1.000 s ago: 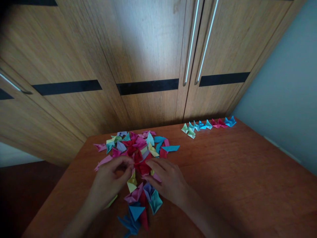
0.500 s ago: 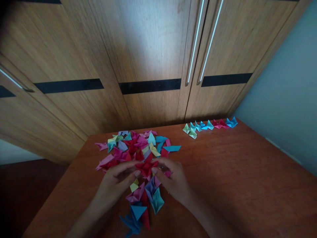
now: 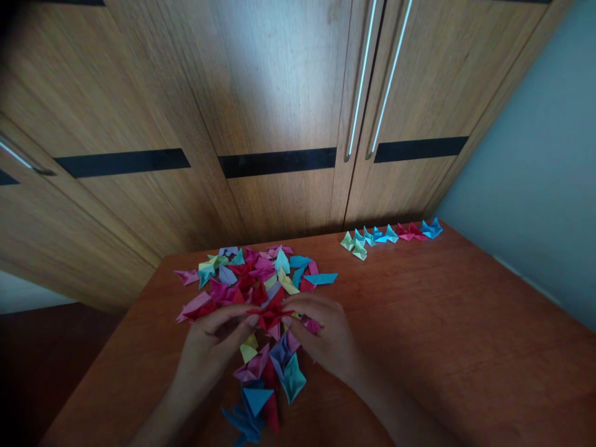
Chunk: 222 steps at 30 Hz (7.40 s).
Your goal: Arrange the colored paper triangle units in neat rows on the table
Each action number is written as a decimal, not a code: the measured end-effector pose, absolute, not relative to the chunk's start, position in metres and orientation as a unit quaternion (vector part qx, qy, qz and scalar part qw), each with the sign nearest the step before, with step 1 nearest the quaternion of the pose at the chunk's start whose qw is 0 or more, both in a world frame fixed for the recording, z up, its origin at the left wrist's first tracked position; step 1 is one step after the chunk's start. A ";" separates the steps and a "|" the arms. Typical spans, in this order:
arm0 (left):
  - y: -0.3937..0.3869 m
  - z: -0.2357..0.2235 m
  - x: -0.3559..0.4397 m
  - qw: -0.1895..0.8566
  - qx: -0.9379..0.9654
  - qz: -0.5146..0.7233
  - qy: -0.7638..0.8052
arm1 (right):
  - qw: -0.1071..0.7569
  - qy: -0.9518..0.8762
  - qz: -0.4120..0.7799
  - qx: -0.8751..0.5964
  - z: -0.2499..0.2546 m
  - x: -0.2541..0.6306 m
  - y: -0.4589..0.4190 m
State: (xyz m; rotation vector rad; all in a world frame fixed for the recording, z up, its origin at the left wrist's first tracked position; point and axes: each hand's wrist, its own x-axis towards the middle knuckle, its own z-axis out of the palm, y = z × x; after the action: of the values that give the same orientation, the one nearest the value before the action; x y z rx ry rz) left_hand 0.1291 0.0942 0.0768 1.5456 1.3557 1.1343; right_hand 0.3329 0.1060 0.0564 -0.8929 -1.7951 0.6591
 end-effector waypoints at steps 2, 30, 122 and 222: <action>0.095 0.078 0.129 0.388 0.604 0.448 0.532 | 0.488 -0.749 0.257 -0.367 0.059 0.335 0.106; 0.096 0.080 0.097 0.351 0.600 0.430 0.575 | 0.355 -0.523 -0.091 -0.770 -0.003 0.507 0.189; 0.075 0.087 0.087 0.171 0.698 0.352 0.600 | 0.407 -0.720 0.308 -0.470 0.030 0.375 0.117; 0.096 0.067 0.081 0.234 0.669 0.359 0.607 | 0.176 -0.622 -0.063 -0.760 -0.015 0.464 0.209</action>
State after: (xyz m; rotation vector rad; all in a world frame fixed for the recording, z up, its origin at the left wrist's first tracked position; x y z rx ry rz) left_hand 0.0811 0.0962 0.0667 1.8362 1.6665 0.9857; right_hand 0.4637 0.2089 -0.0152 -2.1517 -1.7621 -0.1784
